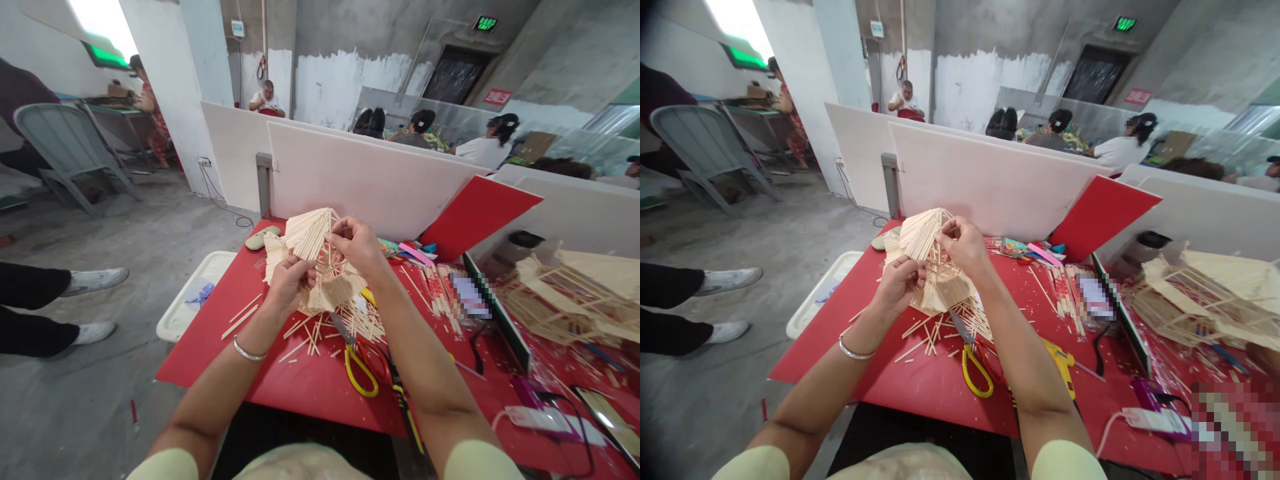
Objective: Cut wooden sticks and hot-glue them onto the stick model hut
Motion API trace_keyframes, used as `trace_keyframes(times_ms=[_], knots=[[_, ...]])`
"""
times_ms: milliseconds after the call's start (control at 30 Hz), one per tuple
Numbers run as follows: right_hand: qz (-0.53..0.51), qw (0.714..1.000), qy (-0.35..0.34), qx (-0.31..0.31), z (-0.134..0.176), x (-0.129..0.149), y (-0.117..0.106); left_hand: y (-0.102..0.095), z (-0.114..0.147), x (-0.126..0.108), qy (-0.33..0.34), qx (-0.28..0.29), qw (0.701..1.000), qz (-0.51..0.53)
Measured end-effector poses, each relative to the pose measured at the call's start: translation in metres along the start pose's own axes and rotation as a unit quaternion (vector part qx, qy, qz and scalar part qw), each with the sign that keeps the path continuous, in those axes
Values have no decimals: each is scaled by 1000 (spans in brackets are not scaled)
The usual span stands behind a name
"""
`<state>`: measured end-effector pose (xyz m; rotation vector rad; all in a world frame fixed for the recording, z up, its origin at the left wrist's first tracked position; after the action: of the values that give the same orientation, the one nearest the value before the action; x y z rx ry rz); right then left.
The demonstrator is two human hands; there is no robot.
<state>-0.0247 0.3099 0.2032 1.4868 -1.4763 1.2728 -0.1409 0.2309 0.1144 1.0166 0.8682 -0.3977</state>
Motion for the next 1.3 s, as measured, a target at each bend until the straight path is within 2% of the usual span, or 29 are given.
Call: trace_keyframes(times_ms=[500, 700, 900, 1133, 1300], knots=[[7, 1000, 0, 2, -1, -1, 1, -1, 0, 0, 6, 5, 1000, 2], [11, 1000, -3, 7, -1, -1, 1, -3, -7, 8, -36, 28, 998, 44], [10, 1000, -4, 4, -1, -3, 1, -1, -4, 6, -29, 39, 999, 17], [17, 1000, 0, 7, -2, -4, 2, 0, -4, 8, -2, 19, 1000, 3], [8, 1000, -3, 11, -1, -4, 1, 2, -4, 8, -8, 12, 1000, 3]])
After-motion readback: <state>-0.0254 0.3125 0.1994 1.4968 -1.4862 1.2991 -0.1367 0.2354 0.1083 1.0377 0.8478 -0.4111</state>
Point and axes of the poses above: each hand's wrist, its own z-axis away from the middle knuckle, its own y-axis out of the palm, x = y × z, the point moved 6 cm from there along -z, towards the middle knuckle, and after that the axes turned 13 degrees about -x, right-handed, at the moved point
